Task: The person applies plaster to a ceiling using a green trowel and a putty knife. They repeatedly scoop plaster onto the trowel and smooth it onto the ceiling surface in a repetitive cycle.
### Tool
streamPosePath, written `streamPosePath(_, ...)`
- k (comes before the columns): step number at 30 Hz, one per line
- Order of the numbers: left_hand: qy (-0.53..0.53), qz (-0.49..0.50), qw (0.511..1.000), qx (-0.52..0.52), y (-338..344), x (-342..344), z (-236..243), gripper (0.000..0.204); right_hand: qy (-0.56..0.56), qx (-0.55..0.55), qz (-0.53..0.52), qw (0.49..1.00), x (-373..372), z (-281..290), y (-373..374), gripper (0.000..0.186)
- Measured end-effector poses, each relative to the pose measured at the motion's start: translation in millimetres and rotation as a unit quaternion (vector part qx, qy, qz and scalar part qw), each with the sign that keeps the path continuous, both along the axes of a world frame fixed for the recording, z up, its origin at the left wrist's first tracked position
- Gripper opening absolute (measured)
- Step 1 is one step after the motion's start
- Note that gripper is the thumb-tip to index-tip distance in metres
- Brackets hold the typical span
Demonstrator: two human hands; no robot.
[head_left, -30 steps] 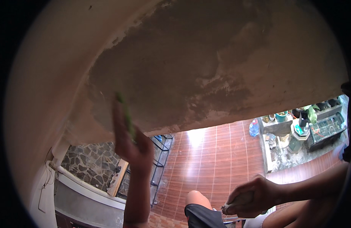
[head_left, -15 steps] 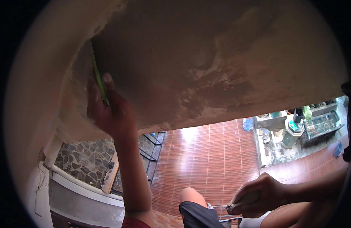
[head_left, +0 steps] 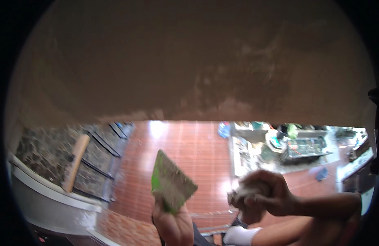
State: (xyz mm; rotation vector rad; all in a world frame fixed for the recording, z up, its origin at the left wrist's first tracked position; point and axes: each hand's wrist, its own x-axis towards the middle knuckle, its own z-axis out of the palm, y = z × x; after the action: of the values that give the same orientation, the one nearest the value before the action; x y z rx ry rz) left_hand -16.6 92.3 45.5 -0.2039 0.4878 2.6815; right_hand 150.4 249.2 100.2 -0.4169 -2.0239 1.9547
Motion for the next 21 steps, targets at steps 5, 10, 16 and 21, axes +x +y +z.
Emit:
streamPosePath(5, -0.109, -0.084, 0.990, -0.035, 22.1, 36.9, -36.6, 0.029, -0.039, 0.025, -0.006, 0.999, -13.5, -6.7, -7.7, 0.062)
streamPosePath(10, -0.124, -0.159, 0.978, -0.044, 10.2, 51.6, -47.7, 0.035, -0.035, 0.114, 0.043, 0.992, -28.0, -18.5, -36.3, 0.064)
streamPosePath(16, -0.118, -0.126, 0.981, -0.089, 7.6, 54.7, -35.2, 0.032, -0.051, 0.165, 0.084, 0.981, -49.1, -21.5, -50.4, 0.064)
streamPosePath(21, -0.060, -0.102, 0.989, -0.086, 4.6, 54.0, -44.3, 0.029, -0.091, 0.243, 0.081, 0.962, -56.7, -12.4, -58.5, 0.059)
